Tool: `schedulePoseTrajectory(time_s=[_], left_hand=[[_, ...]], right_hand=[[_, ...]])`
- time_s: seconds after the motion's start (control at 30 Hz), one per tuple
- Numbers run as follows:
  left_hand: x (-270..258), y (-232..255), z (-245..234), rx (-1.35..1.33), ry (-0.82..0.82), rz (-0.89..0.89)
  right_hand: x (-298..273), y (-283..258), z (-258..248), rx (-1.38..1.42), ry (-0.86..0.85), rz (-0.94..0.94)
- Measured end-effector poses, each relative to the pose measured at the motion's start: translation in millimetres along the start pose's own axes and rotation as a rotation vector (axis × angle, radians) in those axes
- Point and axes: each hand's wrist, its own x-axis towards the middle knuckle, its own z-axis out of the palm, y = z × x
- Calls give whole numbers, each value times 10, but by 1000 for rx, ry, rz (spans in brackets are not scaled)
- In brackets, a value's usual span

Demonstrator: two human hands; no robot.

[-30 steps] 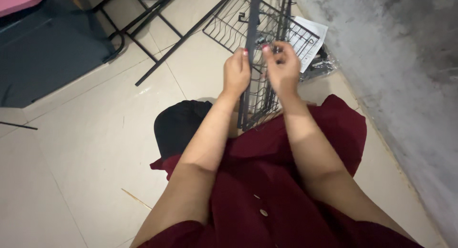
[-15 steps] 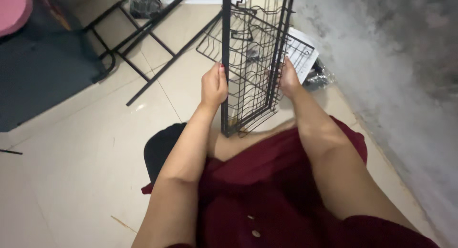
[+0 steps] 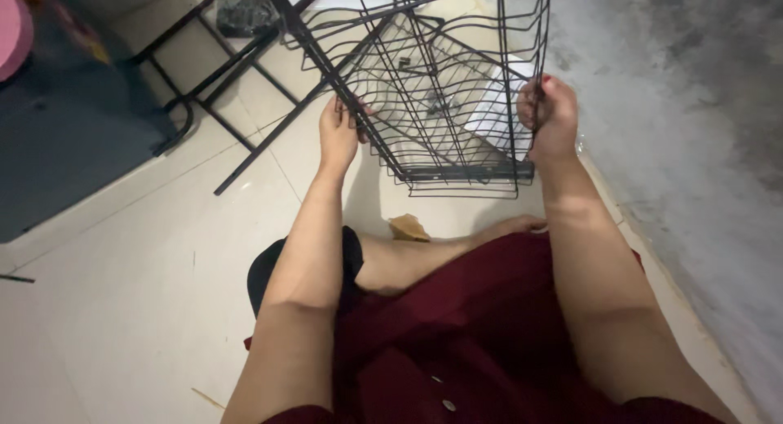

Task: The person assembles a black wire dish rack by hand, inserting vertical support rods into the grid frame and attaching the base legs. The person briefly consults an instruction sheet before continuing to secure the rack components.

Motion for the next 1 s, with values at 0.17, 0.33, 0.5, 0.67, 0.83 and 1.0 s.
schedulePoseTrajectory(time_s=[0.17, 0.33, 0.5, 0.67, 0.83, 1.0], left_hand=[[-328, 400, 243, 294, 668, 461], [-1131, 1174, 898, 237, 225, 665], [-1433, 1499, 1633, -95, -28, 529], [-1761, 1421, 1743, 77, 128, 450], [-2116, 1192, 1673, 219, 64, 373], [-2393, 1147, 1576, 357, 38, 648]], right_hand=[[-138, 178, 387, -178, 208, -17], [-440, 427, 587, -283, 196, -267], [-765, 700, 601, -455, 250, -477], [-1174, 650, 642, -455, 221, -553], [-1609, 392, 878, -464, 209, -685], [-1781, -61, 865, -308, 60, -567]])
